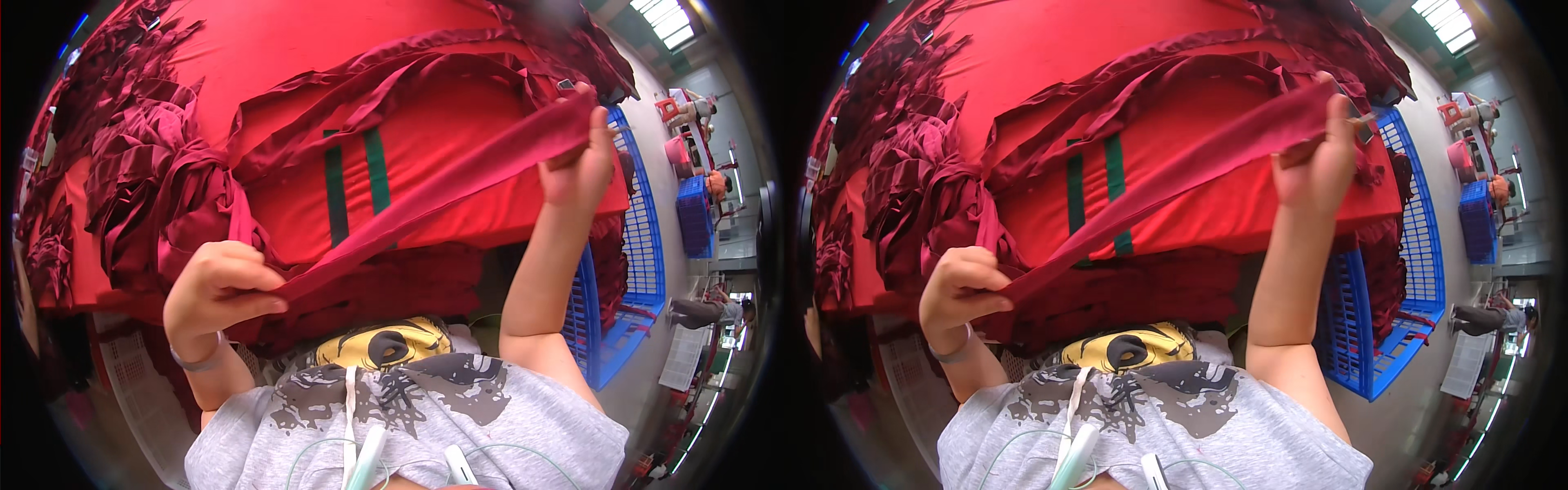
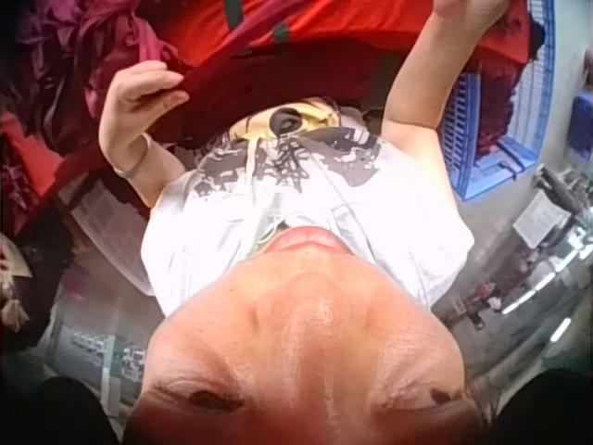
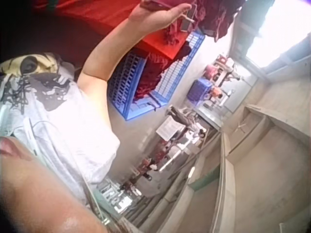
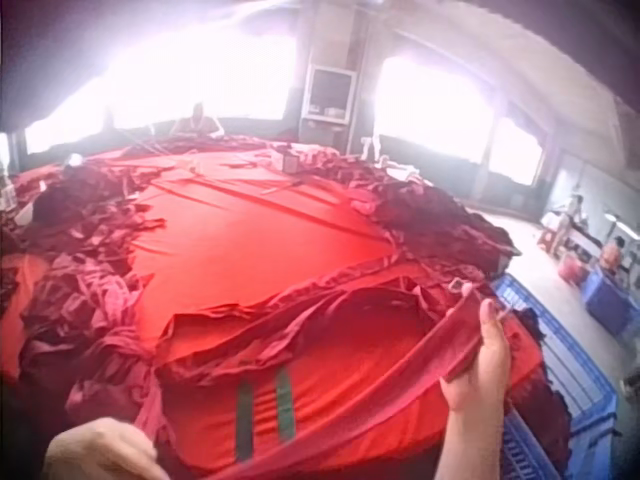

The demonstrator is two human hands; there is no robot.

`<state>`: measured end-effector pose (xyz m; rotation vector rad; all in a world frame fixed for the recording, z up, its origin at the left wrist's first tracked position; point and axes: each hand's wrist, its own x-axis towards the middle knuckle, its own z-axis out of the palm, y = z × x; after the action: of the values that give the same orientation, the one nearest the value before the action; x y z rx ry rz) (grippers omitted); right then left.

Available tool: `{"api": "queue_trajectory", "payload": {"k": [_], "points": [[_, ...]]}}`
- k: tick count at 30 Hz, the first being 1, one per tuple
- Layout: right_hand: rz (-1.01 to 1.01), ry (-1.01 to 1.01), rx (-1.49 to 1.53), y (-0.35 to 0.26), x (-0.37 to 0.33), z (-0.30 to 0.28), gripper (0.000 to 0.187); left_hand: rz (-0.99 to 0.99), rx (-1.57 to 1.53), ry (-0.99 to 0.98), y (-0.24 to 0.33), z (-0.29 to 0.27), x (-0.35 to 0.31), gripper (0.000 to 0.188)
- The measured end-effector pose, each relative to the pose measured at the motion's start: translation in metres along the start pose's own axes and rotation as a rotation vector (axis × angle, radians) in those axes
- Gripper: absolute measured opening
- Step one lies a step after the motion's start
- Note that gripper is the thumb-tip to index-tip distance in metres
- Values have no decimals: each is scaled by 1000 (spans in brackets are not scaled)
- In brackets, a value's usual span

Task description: The person uses a small orange utility knife to cut long strips from a large piece of maroon fabric laid on a red work table. They align the blade with the fabric edge, slice through the material, and pull the cut strip away to reveal the remaining piece, repeating this process multiple times.

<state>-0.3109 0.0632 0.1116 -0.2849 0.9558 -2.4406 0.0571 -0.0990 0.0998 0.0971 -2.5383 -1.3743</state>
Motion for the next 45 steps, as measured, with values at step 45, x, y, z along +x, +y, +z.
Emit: {"api": "queue_trajectory", "payload": {"k": [45], "points": [[-219,532,-1292,-144,106,-232,43,-434,1358,760,2,52,-1,62]]}}
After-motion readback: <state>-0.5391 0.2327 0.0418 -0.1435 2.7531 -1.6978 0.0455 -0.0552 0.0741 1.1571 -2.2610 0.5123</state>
